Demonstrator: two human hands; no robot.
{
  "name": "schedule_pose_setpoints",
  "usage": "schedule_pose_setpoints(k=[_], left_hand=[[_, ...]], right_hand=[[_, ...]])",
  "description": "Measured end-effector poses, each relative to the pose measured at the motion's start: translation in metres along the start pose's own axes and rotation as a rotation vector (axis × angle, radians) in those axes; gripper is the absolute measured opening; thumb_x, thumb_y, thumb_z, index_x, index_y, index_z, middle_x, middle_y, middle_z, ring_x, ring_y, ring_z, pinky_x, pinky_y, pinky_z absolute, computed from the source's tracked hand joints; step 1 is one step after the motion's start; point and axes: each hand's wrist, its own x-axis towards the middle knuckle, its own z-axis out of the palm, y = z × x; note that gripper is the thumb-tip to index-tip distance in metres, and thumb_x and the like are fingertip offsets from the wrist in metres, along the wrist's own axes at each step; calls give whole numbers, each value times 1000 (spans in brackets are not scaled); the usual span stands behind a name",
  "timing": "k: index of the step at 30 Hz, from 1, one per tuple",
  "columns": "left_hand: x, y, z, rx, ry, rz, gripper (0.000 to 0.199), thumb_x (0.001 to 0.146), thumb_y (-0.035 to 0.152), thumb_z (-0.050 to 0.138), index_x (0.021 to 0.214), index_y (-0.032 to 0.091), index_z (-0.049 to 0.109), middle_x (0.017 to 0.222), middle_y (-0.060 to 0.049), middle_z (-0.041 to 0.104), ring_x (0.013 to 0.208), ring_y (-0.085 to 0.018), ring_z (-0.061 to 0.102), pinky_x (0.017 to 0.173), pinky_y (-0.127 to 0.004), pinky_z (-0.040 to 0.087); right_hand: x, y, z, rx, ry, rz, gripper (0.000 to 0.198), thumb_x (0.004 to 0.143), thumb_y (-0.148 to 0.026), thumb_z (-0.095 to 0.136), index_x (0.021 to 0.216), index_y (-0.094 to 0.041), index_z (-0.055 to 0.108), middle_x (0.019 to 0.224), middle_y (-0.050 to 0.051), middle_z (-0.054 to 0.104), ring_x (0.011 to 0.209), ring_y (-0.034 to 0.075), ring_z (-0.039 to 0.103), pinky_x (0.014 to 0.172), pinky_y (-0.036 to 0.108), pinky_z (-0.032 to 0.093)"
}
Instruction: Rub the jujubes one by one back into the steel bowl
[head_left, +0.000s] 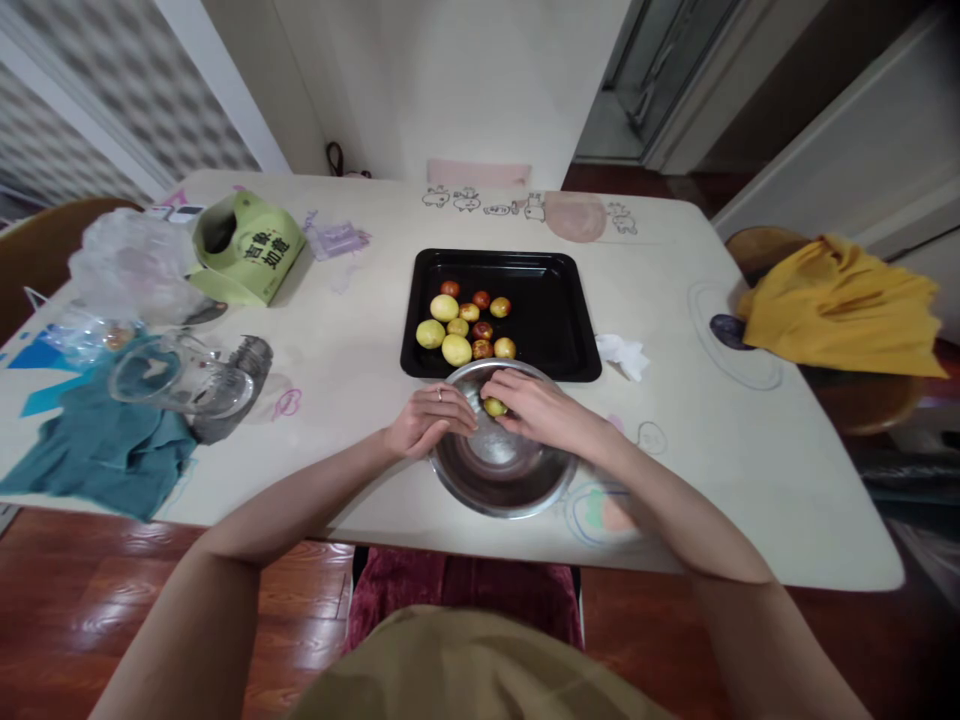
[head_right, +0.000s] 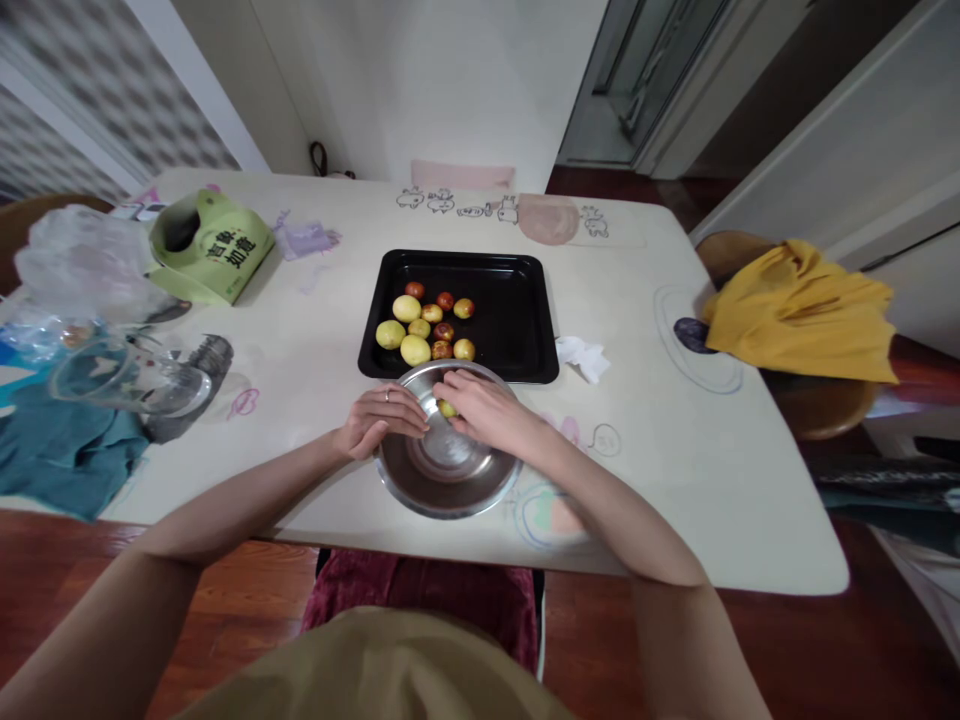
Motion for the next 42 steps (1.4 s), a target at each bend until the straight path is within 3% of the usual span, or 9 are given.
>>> schedule_pose_setpoints(k=[14,16,19,23,25,30,33,42], left_hand=[[0,0,1,6,9,-3,55,114,30,27,101,17,79,95,-10,84,97,-24,80,92,-40,57],[0,-1,1,2,19,3,54,114,30,28,101,17,79,95,-10,84,96,-24,80,92,-40,57],[-1,-2,2,-1,27,3,52,114,28,30,102,17,79,95,-10,84,95,-24,80,92,-40,57],[-2,-3,3,-10,43,9,50,114,27,31,103,17,79,95,-9,84,95,-23,80,91,-40,58],[-3,-4,4,-11,60,14,51,114,28,31,103,17,79,95,-9,84,94,-23,80,90,-40,58],[-5,-5,5,-9,41,5,52,114,30,30,103,18,79,95,-9,84,95,-23,79,91,-40,58],[-7,-7,6,-14,60,4,51,114,30,30,102,18,79,94,-8,84,95,-23,79,91,-40,57],[-8,-8,8,-28,66,10,50,114,29,31,103,18,79,94,-8,84,95,-23,79,92,-41,57]], right_hand=[[-1,0,-9,76,4,8,27,91,-16,81,116,-18,73,118,11,73,111,29,71,95,41,58],[-2,3,-15,126,74,-1,26,95,-24,78,120,-19,73,119,11,74,111,29,72,96,41,59],[-4,18,-25,150,284,30,25,106,-32,63,125,-22,73,123,11,74,115,28,71,100,43,59],[-3,51,-29,14,523,136,33,109,-25,48,132,-22,72,123,13,74,117,30,68,104,50,58],[-1,68,-25,-24,502,131,39,108,-20,46,139,-24,69,131,13,72,121,30,67,106,52,58],[3,86,-11,1,298,22,47,107,-17,47,147,-33,65,154,7,61,139,27,60,118,54,52],[4,87,-8,31,238,22,45,107,-20,49,146,-34,66,152,7,64,138,27,62,116,53,54],[4,88,-11,78,265,36,31,100,-18,63,130,-22,68,137,13,72,129,30,67,110,52,56]])
